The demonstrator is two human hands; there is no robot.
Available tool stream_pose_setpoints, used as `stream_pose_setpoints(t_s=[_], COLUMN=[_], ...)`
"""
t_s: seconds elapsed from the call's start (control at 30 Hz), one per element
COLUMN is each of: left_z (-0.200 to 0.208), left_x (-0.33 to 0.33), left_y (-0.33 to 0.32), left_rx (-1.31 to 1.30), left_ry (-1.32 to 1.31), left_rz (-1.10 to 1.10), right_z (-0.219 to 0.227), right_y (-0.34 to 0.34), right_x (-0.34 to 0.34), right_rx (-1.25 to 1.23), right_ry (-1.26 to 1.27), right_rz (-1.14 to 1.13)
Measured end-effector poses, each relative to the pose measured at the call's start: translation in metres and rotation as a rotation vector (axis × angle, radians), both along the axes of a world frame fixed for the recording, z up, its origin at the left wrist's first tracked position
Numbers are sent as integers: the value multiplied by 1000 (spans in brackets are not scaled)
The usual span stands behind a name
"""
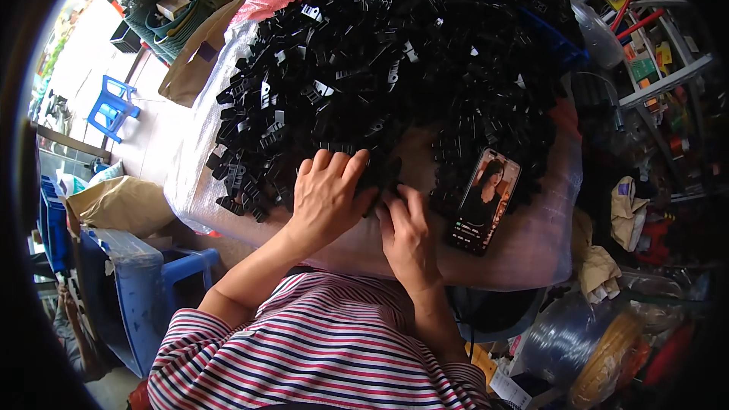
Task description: Sorting through a large pile of small black plastic components on a workbench.
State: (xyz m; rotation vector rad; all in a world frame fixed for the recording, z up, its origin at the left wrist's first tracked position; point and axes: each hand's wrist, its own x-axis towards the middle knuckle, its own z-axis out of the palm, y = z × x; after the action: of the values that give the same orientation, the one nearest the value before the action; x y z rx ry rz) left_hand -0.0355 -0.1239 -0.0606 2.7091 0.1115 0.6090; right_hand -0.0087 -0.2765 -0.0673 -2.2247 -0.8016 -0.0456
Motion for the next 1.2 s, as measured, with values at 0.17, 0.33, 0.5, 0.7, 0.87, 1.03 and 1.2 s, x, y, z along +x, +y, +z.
stream_pose_setpoints(t_s=[0.17,0.33,0.5,0.7,0.87,1.03,1.2], left_z=[6,12,3,-7,-13,-17,-22], left_x=[-4,-21,-35,-40,-37,-44,-43], left_y=[22,39,39,38,37,40,30], left_rx=[-136,-926,-1474,-1707,-1769,-1817,-1916], left_ry=[-154,15,146,154,-4,76,77], left_rz=[-119,-244,-318,-342,-373,-340,-384], right_z=[9,7,5,3,8,4,26], right_y=[-16,-12,-10,-18,-17,-21,-16], right_x=[5,6,7,20,17,16,-1], right_rx=[99,-24,-45,-122,-130,-121,371], right_ry=[-62,-26,17,-185,-101,-71,152], right_rz=[-63,-40,65,242,228,263,164])
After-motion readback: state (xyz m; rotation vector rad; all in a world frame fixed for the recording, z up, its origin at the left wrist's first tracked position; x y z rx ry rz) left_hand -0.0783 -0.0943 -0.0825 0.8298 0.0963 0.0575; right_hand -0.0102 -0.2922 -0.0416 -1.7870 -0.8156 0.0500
